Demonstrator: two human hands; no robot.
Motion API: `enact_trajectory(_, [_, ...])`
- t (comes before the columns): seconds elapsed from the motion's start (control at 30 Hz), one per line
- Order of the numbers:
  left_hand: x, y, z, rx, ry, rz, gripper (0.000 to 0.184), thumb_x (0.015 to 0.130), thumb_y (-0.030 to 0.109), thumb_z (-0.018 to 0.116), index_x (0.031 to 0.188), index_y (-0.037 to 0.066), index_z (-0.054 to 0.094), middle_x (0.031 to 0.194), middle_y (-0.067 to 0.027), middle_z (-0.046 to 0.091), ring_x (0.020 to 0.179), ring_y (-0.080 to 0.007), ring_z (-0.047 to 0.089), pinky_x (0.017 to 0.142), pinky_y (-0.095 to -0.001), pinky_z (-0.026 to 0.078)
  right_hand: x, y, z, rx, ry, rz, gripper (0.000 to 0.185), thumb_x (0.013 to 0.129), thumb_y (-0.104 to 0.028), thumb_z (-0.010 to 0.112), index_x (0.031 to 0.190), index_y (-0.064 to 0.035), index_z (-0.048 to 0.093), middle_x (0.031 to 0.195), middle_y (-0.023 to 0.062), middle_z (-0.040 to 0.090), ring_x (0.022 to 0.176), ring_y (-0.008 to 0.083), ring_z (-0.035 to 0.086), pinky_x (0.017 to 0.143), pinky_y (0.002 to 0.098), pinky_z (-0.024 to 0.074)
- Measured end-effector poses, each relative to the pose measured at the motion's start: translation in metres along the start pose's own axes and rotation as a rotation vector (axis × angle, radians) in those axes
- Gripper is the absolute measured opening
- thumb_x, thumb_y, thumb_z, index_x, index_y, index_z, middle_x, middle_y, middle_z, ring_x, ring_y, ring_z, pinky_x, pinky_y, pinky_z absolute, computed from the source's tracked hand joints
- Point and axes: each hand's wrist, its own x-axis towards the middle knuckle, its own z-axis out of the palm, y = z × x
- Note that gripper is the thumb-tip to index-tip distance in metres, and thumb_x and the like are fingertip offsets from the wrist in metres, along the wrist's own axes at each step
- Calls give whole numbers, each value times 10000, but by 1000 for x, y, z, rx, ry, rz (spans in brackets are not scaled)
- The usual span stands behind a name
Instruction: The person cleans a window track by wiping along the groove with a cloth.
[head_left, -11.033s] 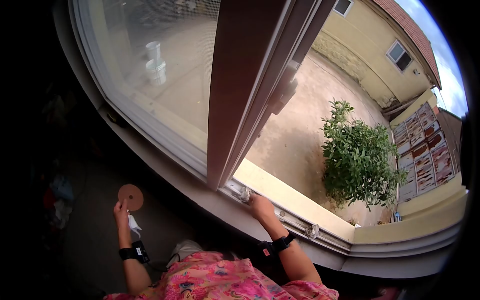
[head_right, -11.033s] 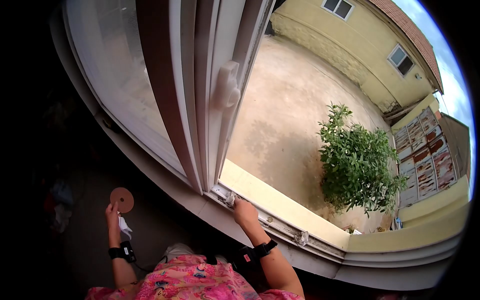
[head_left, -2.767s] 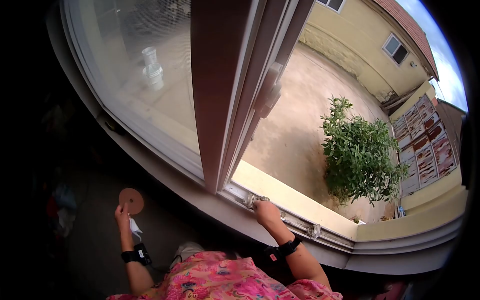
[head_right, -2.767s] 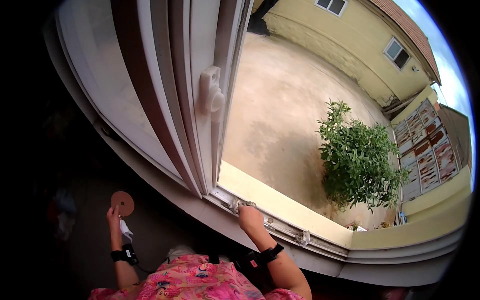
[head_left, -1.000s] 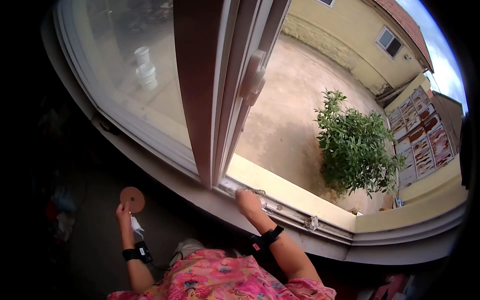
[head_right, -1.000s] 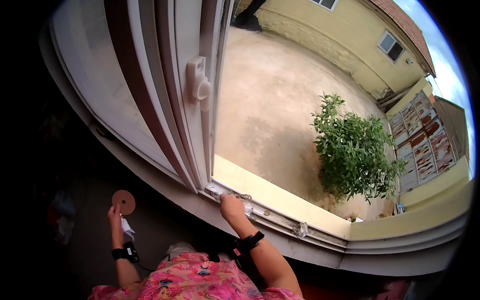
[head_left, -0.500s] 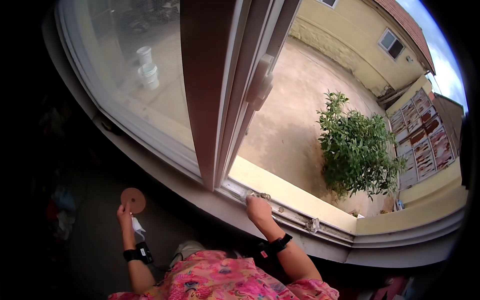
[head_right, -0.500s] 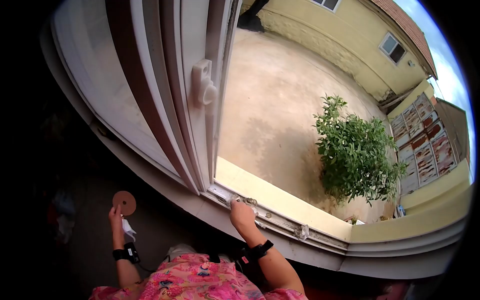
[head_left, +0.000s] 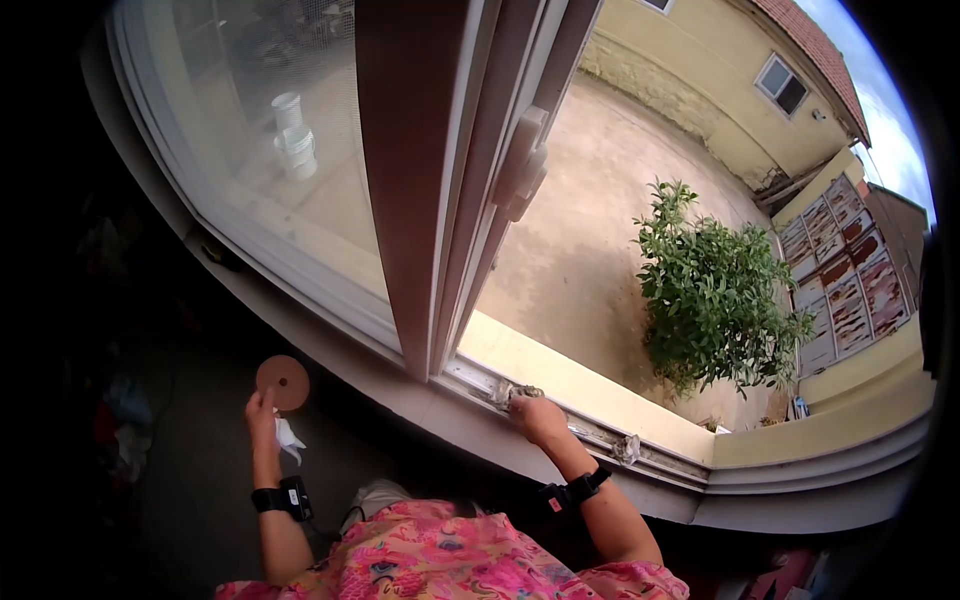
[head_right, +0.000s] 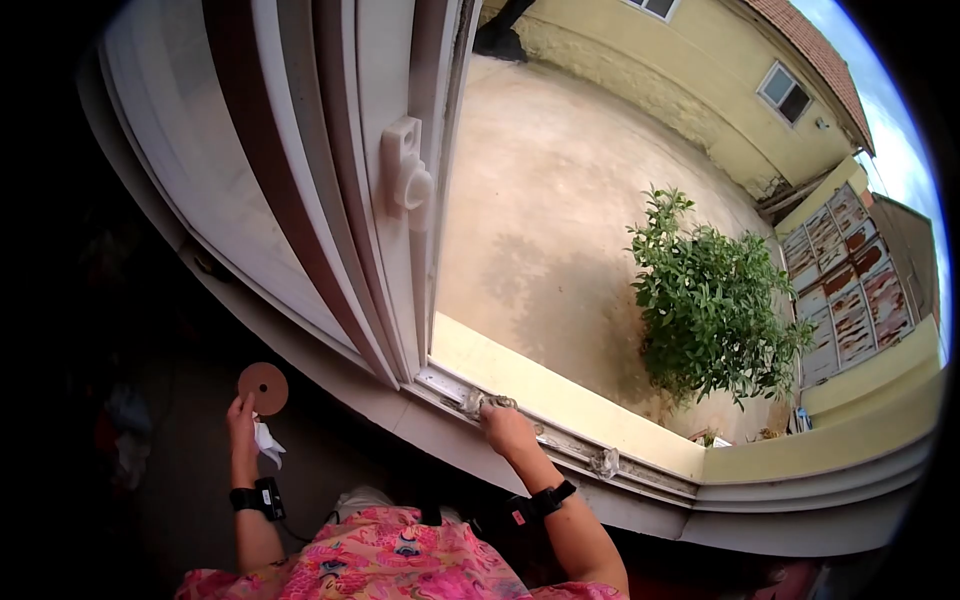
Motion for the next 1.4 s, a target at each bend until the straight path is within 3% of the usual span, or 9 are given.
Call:
enact_trajectory(0.23, [-11, 34, 49, -5, -138, 35, 192, 829, 201, 512, 875, 21, 559, 716, 7, 537, 605, -50, 452, 536, -198, 353, 47, -47, 23, -32, 43, -118, 169, 784, -197, 433, 826, -69, 535, 765, 195, 574, 746, 357, 560, 639, 442, 440])
enact_trajectory(0.47, [-19, 37, 52, 232, -345, 83, 173, 813, 214, 543, 865, 50, 570, 655, 55, 477, 541, -21, 374, 488, -179, 310, -9, -9, -4, -39, 31, 21, 173, 784, -209, 441, 827, -73, 540, 752, 193, 573, 739, 353, 562, 637, 448, 439])
enact_trajectory(0.8, [-28, 50, 44, 202, -363, 90, 170, 814, 213, 544, 869, 53, 569, 664, 62, 480, 549, -14, 386, 492, -168, 313, 27, -61, 23, 14, 136, -106, 164, 783, -140, 411, 828, -37, 531, 729, 197, 577, 721, 356, 576, 627, 457, 456])
enact_trajectory(1.0, [-31, 51, 37, 201, -359, 95, 171, 818, 200, 540, 894, 50, 569, 682, 59, 496, 554, -5, 385, 492, -162, 306, -17, -18, 3, -8, 76, 124, 174, 778, -198, 446, 812, -66, 555, 756, 178, 581, 738, 354, 560, 636, 456, 434])
enact_trajectory(1.23, [-19, 36, 31, 108, -266, 100, 160, 821, 207, 537, 885, 64, 569, 684, 66, 494, 560, -1, 386, 489, -159, 295, 28, -74, 27, 19, 217, -40, 147, 767, -118, 411, 795, -29, 525, 731, 200, 577, 696, 365, 572, 612, 457, 454])
enact_trajectory(1.4, [-21, 45, 35, 163, -273, 124, 163, 820, 200, 529, 864, 48, 569, 696, 44, 515, 582, -15, 413, 510, -168, 317, 16, -70, 19, 12, 193, -31, 140, 760, -109, 416, 787, -30, 529, 725, 198, 579, 701, 356, 575, 615, 447, 459])
